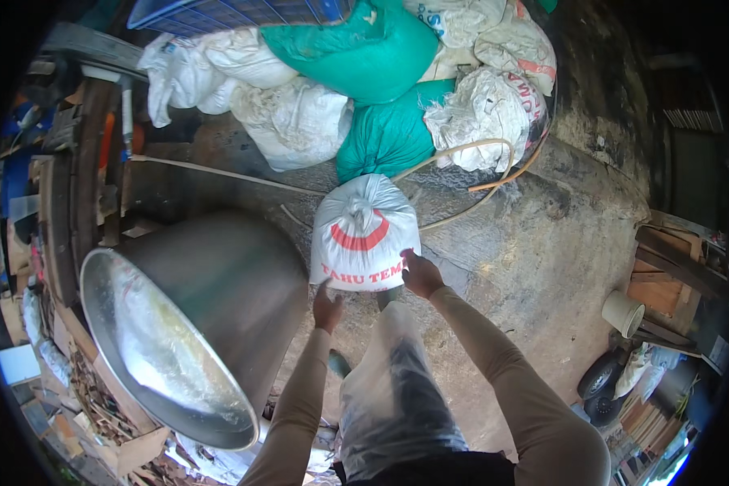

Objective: The person repeatedly dunks large white bags into a metal vat filled with yellowish liquid and lifts them out to place onto a pile on the ground by hand.

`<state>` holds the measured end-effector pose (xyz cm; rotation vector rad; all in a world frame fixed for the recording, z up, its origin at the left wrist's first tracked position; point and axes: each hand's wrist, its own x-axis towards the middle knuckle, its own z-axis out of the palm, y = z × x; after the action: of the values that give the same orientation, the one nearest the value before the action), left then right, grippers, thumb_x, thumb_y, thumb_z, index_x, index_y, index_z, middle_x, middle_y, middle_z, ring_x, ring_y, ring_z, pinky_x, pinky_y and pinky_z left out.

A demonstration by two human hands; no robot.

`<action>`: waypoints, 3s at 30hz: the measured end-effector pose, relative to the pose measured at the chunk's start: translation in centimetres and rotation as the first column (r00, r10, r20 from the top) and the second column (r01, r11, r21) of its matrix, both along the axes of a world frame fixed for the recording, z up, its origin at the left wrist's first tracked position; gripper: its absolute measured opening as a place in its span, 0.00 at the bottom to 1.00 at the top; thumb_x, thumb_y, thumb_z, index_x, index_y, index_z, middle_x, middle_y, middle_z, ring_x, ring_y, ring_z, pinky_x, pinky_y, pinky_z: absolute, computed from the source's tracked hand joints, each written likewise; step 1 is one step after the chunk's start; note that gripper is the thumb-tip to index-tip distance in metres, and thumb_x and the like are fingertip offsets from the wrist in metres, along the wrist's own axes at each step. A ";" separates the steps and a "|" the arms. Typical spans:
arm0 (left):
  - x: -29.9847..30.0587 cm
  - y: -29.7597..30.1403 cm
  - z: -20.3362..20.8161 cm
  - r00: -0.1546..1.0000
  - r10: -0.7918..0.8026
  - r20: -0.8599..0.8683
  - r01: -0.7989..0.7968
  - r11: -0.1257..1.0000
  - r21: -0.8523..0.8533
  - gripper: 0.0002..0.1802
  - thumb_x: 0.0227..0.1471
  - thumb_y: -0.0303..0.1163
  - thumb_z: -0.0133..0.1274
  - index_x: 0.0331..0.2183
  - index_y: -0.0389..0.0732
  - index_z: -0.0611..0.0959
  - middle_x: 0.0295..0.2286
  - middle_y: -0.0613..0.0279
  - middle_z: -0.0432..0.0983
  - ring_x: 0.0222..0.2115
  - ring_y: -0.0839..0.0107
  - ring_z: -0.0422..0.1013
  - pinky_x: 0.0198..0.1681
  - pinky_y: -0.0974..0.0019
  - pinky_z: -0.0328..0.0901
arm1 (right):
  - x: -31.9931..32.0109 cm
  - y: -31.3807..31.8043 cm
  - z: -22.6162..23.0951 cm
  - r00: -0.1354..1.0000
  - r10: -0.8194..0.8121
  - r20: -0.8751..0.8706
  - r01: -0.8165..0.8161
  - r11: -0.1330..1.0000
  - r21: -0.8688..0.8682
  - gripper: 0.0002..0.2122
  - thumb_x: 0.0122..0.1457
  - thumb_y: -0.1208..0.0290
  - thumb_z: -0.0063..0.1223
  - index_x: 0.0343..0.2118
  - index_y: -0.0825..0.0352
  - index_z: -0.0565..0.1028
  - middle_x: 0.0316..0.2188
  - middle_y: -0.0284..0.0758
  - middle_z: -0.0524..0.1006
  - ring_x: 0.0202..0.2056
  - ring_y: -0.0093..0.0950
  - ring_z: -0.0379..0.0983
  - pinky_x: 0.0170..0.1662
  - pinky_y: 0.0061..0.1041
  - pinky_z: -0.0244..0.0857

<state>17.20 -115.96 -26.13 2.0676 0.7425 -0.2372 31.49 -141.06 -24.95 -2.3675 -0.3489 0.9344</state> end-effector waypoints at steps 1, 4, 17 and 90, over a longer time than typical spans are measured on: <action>-2.0 -0.6 1.8 0.998 0.008 -0.065 -0.016 0.991 -0.129 0.27 0.44 0.24 0.54 0.50 0.36 0.74 0.46 0.45 0.74 0.49 0.51 0.70 0.54 0.57 0.64 | -1.1 -1.2 1.1 1.000 -0.002 -0.006 0.002 1.000 0.016 0.18 0.53 0.70 0.50 0.47 0.64 0.65 0.34 0.43 0.78 0.37 0.44 0.76 0.41 0.44 0.69; -8.0 -1.1 6.9 0.994 0.009 -0.113 -0.038 0.966 -0.258 0.20 0.46 0.27 0.55 0.45 0.36 0.78 0.45 0.50 0.75 0.48 0.57 0.71 0.52 0.60 0.65 | -5.2 -2.9 5.5 0.996 0.044 -0.079 -0.053 0.993 -0.103 0.18 0.54 0.69 0.50 0.48 0.63 0.65 0.32 0.43 0.79 0.37 0.45 0.76 0.40 0.44 0.69; -22.5 6.6 27.6 0.981 0.102 0.163 -0.026 0.911 -0.412 0.11 0.54 0.30 0.52 0.40 0.39 0.80 0.38 0.56 0.79 0.38 0.63 0.76 0.42 0.62 0.69 | -24.5 0.4 13.0 0.995 0.098 -0.026 -0.100 0.992 -0.077 0.15 0.52 0.70 0.55 0.42 0.64 0.70 0.30 0.44 0.79 0.35 0.40 0.78 0.38 0.37 0.71; -40.0 52.0 20.1 0.476 0.792 0.383 -0.878 0.454 0.152 0.16 0.48 0.36 0.57 0.26 0.33 0.73 0.25 0.50 0.68 0.29 0.54 0.64 0.35 0.55 0.59 | -27.4 66.8 19.7 0.752 0.437 0.494 -0.407 0.897 -0.174 0.33 0.57 0.45 0.50 0.54 0.71 0.62 0.48 0.48 0.70 0.52 0.44 0.63 0.56 0.44 0.52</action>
<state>-22.83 -63.94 -6.08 1.6850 1.6378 0.7863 4.11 -74.31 -5.20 -2.6210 -1.1305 0.4500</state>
